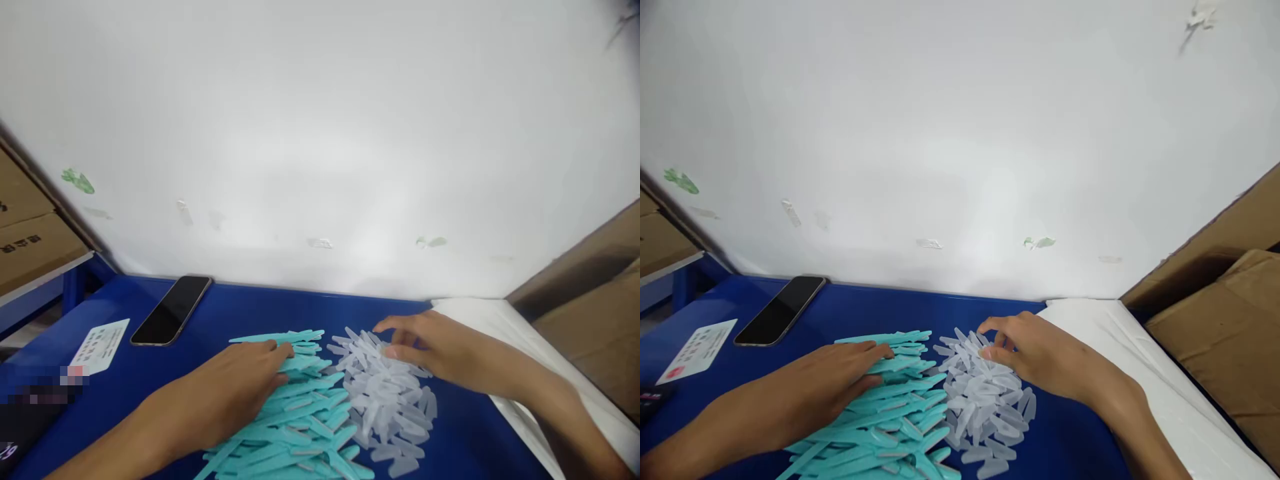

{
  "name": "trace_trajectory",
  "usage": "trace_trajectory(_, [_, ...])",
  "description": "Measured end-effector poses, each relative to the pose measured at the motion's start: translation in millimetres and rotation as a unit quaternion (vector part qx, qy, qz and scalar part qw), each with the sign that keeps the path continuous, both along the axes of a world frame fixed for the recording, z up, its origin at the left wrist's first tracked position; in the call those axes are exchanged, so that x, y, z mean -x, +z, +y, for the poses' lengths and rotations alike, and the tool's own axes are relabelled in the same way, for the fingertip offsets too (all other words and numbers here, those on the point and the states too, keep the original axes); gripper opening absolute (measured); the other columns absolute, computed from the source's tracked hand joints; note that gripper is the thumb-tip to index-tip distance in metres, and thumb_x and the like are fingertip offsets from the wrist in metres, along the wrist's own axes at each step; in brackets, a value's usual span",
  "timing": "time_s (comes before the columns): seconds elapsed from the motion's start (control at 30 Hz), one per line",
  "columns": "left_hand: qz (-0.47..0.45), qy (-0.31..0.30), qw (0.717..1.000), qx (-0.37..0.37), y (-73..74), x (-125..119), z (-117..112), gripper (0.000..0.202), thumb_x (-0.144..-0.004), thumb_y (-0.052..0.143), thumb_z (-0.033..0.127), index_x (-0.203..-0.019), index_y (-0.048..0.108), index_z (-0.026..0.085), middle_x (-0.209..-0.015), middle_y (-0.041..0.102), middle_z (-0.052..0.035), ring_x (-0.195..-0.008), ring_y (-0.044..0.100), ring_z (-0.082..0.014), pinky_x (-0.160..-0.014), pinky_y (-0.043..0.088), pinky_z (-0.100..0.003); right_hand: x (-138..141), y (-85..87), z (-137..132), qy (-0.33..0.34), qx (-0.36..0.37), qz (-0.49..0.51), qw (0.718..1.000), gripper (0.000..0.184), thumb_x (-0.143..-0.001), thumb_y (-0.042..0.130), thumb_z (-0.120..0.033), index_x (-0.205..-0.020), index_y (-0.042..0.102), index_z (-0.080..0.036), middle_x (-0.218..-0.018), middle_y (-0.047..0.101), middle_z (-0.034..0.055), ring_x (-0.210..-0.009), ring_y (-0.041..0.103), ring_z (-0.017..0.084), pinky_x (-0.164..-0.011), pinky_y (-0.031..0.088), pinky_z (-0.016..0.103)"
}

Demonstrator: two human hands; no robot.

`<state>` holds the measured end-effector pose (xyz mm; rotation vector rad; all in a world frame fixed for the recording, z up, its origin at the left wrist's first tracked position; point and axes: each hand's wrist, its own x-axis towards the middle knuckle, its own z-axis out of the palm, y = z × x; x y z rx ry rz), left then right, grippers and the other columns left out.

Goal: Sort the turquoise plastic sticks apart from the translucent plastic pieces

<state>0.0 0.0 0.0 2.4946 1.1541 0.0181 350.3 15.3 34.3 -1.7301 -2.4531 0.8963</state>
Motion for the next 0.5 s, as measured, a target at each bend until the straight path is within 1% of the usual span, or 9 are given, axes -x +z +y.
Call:
trace_trajectory(0.1, [0.030,0.011,0.999,-0.018,-9.2,-0.7,-5.1,0.037,-0.105,0.042,0.035,-0.138,0.056,0.025,-0.129,0.067,-0.0128,-0.116,0.065,-0.0327,-0.096,0.053,-0.046,0.6,1.7,-0.8,-0.004,0.015,0.007,1.000,0.053,-0.097,0.050,-0.065,-0.135,0.064,-0.033,-0.106,0.075,0.0053,-0.097,0.069,0.026,-0.080,0.051,0.034])
trace_trajectory(0.17, [0.032,0.033,0.999,-0.027,-15.9,-0.7,-7.7,0.040,-0.104,0.045,0.029,-0.143,0.052,0.027,-0.136,0.063,-0.0134,-0.125,0.061,-0.0337,-0.102,0.051,-0.049,1.7,2.7,-2.1,-0.007,0.019,0.010,1.000,0.053,-0.096,0.050,-0.065,-0.136,0.064,-0.032,-0.107,0.075,0.0059,-0.097,0.069,0.027,-0.080,0.052,0.034])
trace_trajectory(0.23, [0.035,0.048,0.998,-0.024,-19.0,-1.6,-10.6,0.045,-0.103,0.047,0.027,-0.147,0.049,0.028,-0.145,0.057,-0.0150,-0.135,0.053,-0.0359,-0.109,0.047,-0.053,2.8,2.9,-3.0,-0.004,0.013,0.015,1.000,0.053,-0.097,0.049,-0.065,-0.135,0.065,-0.032,-0.105,0.076,0.0062,-0.097,0.069,0.027,-0.081,0.052,0.035])
trace_trajectory(0.27, [0.042,0.047,0.998,-0.013,-17.9,-2.9,-12.3,0.047,-0.103,0.047,0.029,-0.150,0.046,0.027,-0.150,0.053,-0.0163,-0.140,0.048,-0.0374,-0.112,0.043,-0.055,3.2,2.6,-3.2,-0.003,0.009,0.016,1.000,0.053,-0.097,0.048,-0.065,-0.135,0.065,-0.032,-0.105,0.076,0.0062,-0.096,0.069,0.027,-0.081,0.052,0.035])
trace_trajectory(0.33, [0.066,0.039,0.997,0.018,-10.1,-6.7,-15.3,0.051,-0.104,0.045,0.035,-0.154,0.042,0.024,-0.155,0.046,-0.0189,-0.147,0.037,-0.0399,-0.117,0.035,-0.060,3.3,1.0,-3.1,0.000,-0.001,0.018,1.000,0.052,-0.098,0.048,-0.064,-0.134,0.066,-0.032,-0.104,0.076,0.0059,-0.095,0.069,0.027,-0.082,0.052,0.036])
trace_trajectory(0.37, [0.082,0.043,0.995,0.032,-3.9,-8.5,-15.8,0.052,-0.104,0.044,0.037,-0.154,0.043,0.023,-0.156,0.045,-0.0202,-0.147,0.036,-0.0409,-0.118,0.033,-0.062,3.0,-0.4,-2.7,0.001,-0.005,0.018,1.000,0.051,-0.098,0.048,-0.063,-0.134,0.066,-0.032,-0.104,0.077,0.0057,-0.095,0.070,0.027,-0.082,0.052,0.036])
trace_trajectory(0.43, [0.090,0.074,0.993,0.022,10.1,-8.3,-12.8,0.049,-0.104,0.043,0.038,-0.149,0.049,0.022,-0.154,0.047,-0.0215,-0.145,0.040,-0.0426,-0.116,0.034,-0.063,1.5,-3.9,-1.5,0.003,-0.015,0.020,1.000,0.051,-0.097,0.048,-0.063,-0.134,0.066,-0.032,-0.104,0.077,0.0052,-0.094,0.070,0.027,-0.082,0.053,0.036])
trace_trajectory(0.5, [0.072,0.107,0.992,-0.008,23.0,1.7,-2.5,0.046,-0.102,0.041,0.038,-0.143,0.055,0.021,-0.145,0.055,-0.0214,-0.138,0.048,-0.0440,-0.109,0.040,-0.063,-0.1,-7.7,0.0,0.006,-0.024,0.025,0.999,0.050,-0.097,0.049,-0.063,-0.133,0.067,-0.033,-0.102,0.078,0.0046,-0.092,0.071,0.027,-0.080,0.053,0.034])
